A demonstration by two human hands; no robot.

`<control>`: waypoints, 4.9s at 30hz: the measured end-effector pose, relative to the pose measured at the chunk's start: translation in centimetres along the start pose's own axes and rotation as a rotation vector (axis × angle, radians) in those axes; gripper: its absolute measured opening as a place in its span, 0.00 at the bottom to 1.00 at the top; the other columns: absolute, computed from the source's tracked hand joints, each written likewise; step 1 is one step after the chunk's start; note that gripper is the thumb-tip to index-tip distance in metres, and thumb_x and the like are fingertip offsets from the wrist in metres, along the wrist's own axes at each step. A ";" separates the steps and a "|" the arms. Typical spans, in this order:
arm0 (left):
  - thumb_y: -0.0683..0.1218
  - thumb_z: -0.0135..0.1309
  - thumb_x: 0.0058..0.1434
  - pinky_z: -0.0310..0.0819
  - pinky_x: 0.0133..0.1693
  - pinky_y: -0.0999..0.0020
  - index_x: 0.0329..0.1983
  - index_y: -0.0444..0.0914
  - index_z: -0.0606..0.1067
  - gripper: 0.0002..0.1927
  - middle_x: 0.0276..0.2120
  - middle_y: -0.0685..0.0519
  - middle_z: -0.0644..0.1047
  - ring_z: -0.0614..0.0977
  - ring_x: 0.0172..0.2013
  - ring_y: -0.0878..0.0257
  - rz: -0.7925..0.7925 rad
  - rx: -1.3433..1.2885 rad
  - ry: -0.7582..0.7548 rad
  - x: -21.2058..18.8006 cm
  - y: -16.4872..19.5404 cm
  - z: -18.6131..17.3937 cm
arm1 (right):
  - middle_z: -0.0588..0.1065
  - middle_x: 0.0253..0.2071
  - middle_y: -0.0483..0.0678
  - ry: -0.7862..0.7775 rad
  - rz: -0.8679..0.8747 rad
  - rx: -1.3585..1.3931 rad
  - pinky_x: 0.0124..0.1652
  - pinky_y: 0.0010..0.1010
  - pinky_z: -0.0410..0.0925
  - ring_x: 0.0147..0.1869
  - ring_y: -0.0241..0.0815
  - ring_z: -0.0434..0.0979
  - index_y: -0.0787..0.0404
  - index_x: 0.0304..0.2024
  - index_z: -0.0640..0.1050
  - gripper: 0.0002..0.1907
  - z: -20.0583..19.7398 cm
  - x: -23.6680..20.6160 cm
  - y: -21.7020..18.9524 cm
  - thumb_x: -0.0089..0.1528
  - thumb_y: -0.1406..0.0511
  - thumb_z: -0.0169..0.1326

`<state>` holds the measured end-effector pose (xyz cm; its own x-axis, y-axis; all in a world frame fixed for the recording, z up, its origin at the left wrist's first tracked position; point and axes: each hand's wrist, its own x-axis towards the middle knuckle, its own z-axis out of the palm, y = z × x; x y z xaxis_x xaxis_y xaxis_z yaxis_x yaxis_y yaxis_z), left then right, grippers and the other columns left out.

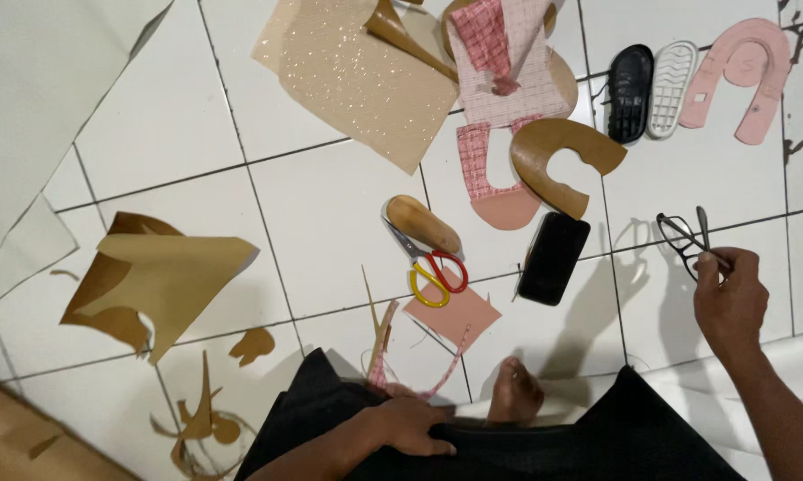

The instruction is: The person sits on the floor assembling a slipper: they pick up a wooden shoe last with a pink plaid fabric upper, fit and press a pink insole piece around the last, then cut a pink foam insole piece with scissors and continue wrapping and pressing the fabric upper onto the last.

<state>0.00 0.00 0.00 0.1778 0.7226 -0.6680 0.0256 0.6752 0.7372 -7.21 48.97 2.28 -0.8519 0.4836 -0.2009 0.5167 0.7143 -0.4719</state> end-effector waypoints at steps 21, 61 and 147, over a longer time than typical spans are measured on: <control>0.68 0.53 0.55 0.72 0.56 0.53 0.67 0.36 0.69 0.44 0.56 0.39 0.78 0.79 0.57 0.44 -0.024 0.376 0.413 -2.7 1.7 10.2 | 0.82 0.49 0.43 -0.828 -0.396 -0.869 0.53 0.37 0.76 0.51 0.41 0.83 0.46 0.63 0.71 0.29 -0.6 -19.1 -8.6 0.64 0.44 0.51; 0.47 0.50 0.62 0.73 0.48 0.46 0.44 0.35 0.78 0.13 0.44 0.38 0.80 0.80 0.46 0.41 0.000 -0.043 1.730 -4.2 0.3 3.7 | 0.83 0.41 0.54 -0.583 -0.628 -0.310 0.46 0.43 0.74 0.45 0.53 0.83 0.62 0.41 0.82 0.20 13.7 -22.4 -20.6 0.55 0.54 0.62; 0.65 0.43 0.62 0.28 0.67 0.36 0.76 0.34 0.45 0.48 0.75 0.36 0.42 0.39 0.75 0.45 -0.901 0.023 1.882 9.7 -7.3 -15.1 | 0.74 0.52 0.55 -0.474 -0.122 0.499 0.41 0.41 0.79 0.50 0.45 0.79 0.56 0.59 0.72 0.34 22.8 9.2 -29.2 0.54 0.52 0.65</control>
<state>-13.32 4.30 -13.35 -0.8755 -0.4828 -0.0167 -0.4750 0.8539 0.2127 -32.08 21.03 -5.34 -0.9052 0.0604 -0.4206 0.4109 0.3772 -0.8300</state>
